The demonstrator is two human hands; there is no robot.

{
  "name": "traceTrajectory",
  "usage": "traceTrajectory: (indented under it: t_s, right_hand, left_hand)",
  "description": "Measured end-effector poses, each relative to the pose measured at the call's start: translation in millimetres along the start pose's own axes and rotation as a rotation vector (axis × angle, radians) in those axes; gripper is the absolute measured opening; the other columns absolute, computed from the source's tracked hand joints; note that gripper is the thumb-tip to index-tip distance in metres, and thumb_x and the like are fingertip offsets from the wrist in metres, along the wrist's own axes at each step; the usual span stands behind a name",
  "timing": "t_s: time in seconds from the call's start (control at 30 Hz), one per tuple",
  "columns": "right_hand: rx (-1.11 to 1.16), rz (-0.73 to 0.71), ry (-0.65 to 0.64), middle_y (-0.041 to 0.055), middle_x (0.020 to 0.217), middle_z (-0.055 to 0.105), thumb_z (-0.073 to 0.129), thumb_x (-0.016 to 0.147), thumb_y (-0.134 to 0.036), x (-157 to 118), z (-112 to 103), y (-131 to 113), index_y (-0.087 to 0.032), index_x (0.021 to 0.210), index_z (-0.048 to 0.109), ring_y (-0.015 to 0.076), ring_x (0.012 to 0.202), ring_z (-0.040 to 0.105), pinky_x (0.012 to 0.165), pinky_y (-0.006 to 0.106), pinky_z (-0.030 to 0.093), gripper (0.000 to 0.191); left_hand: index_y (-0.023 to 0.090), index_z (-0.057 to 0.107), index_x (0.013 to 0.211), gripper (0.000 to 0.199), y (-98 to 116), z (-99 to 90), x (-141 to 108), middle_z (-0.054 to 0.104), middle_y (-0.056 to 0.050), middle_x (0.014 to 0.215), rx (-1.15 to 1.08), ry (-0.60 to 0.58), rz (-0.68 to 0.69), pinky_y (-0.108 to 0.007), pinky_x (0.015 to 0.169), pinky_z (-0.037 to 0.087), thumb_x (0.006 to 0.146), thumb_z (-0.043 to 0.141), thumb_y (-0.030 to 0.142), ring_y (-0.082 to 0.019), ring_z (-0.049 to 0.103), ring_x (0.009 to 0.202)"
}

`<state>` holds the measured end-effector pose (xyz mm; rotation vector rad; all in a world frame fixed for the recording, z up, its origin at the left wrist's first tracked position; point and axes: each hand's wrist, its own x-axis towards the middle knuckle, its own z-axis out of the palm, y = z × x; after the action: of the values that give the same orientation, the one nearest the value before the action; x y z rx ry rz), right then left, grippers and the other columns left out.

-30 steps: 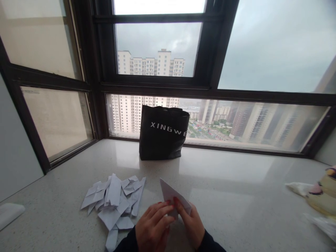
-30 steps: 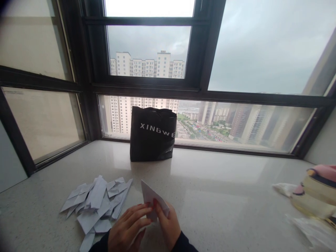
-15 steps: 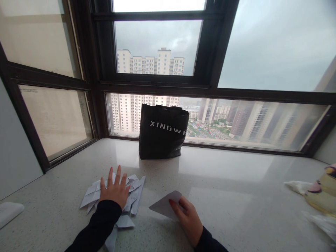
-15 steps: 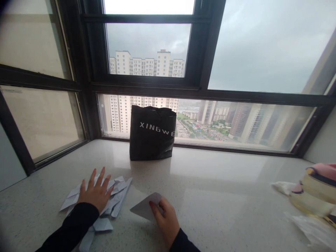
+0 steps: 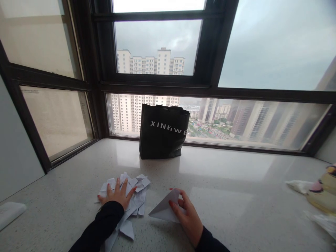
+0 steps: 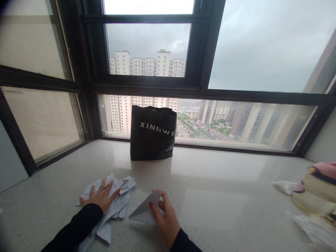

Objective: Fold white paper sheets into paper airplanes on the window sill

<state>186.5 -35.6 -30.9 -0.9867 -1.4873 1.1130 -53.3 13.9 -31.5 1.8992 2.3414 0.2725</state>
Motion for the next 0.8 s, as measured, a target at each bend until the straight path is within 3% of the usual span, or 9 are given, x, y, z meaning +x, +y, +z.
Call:
traceTrajectory:
  t_s: [0.1,0.27,0.37,0.47,0.53,0.6,0.7,0.8]
  right_hand:
    - [0.056,0.022,0.021,0.0056,0.077,0.064,0.048,0.074,-0.044,-1.6,2.8,-5.0,-0.020,0.102,0.031,0.0175,0.059,0.061,0.049,0.025,0.044,0.041]
    - [0.161,0.026,0.075,0.0042,0.072,0.065,0.052,0.070,-0.047,-3.4,7.4,-13.0,-0.021,0.102,0.027,0.0176,0.054,0.061,0.049,0.027,0.046,0.048]
    - [0.150,0.040,0.049,0.0048,0.073,0.065,0.052,0.069,-0.047,-3.2,5.8,-15.0,-0.020,0.103,0.027,0.0191,0.057,0.061,0.052,0.030,0.047,0.050]
    - [0.159,0.063,0.031,0.0062,0.076,0.064,0.052,0.070,-0.047,-2.7,2.8,-15.6,-0.020,0.106,0.026,0.0204,0.061,0.062,0.054,0.032,0.046,0.053]
    - [0.169,0.073,0.040,0.0065,0.076,0.064,0.051,0.070,-0.048,-2.4,1.6,-15.6,-0.020,0.106,0.026,0.0203,0.060,0.061,0.054,0.031,0.046,0.053]
    - [0.163,0.077,0.042,0.0067,0.076,0.065,0.051,0.070,-0.048,-2.2,1.1,-15.3,-0.019,0.107,0.026,0.0196,0.060,0.061,0.054,0.030,0.045,0.052]
    - [0.134,0.077,0.022,0.0066,0.075,0.065,0.049,0.072,-0.048,-1.7,0.7,-14.1,-0.019,0.107,0.025,0.0179,0.058,0.060,0.054,0.029,0.044,0.052]
    - [0.078,0.064,0.039,0.0040,0.066,0.064,0.045,0.074,-0.048,-0.8,0.1,-11.5,-0.017,0.110,0.023,0.0158,0.050,0.057,0.048,0.026,0.041,0.053]
  left_hand:
    - [0.029,0.035,0.121,0.054,22.4,0.7,-13.3,0.029,-0.008,0.132,0.027,0.033,0.009,-0.068,0.078,0.012,0.072,0.029,0.053,-0.042,0.019,0.116]
    - [0.025,0.041,0.117,0.049,48.1,7.8,-30.7,0.037,-0.011,0.127,-0.093,0.121,0.256,-0.069,0.078,0.012,0.074,0.035,0.046,-0.042,0.022,0.115]
    - [0.023,0.034,0.122,0.047,51.4,5.5,-30.5,0.036,-0.011,0.127,-0.223,0.115,0.366,-0.064,0.081,0.021,0.077,0.033,0.038,-0.035,0.027,0.116]
    - [0.016,0.032,0.123,0.047,41.6,-6.4,-21.2,0.034,-0.013,0.128,-0.264,0.148,0.442,-0.050,0.087,0.030,0.079,0.029,0.033,-0.027,0.029,0.117]
    - [0.015,0.036,0.121,0.046,29.3,-14.3,-12.9,0.036,-0.013,0.127,-0.238,0.260,0.395,-0.049,0.089,0.029,0.079,0.029,0.033,-0.029,0.027,0.118]
    - [0.018,0.037,0.120,0.046,16.5,-16.8,-5.9,0.035,-0.013,0.128,-0.219,0.331,0.242,-0.058,0.086,0.024,0.079,0.030,0.036,-0.034,0.021,0.119]
    - [0.020,0.043,0.116,0.047,4.4,-7.4,-0.6,0.038,-0.014,0.126,-0.284,0.276,0.090,-0.065,0.080,0.020,0.075,0.035,0.042,-0.040,0.025,0.115]
    - [0.020,0.047,0.111,0.043,5.9,8.8,0.1,0.043,-0.013,0.122,-0.344,0.245,0.152,-0.065,0.083,0.015,0.073,0.040,0.038,-0.040,0.031,0.112]
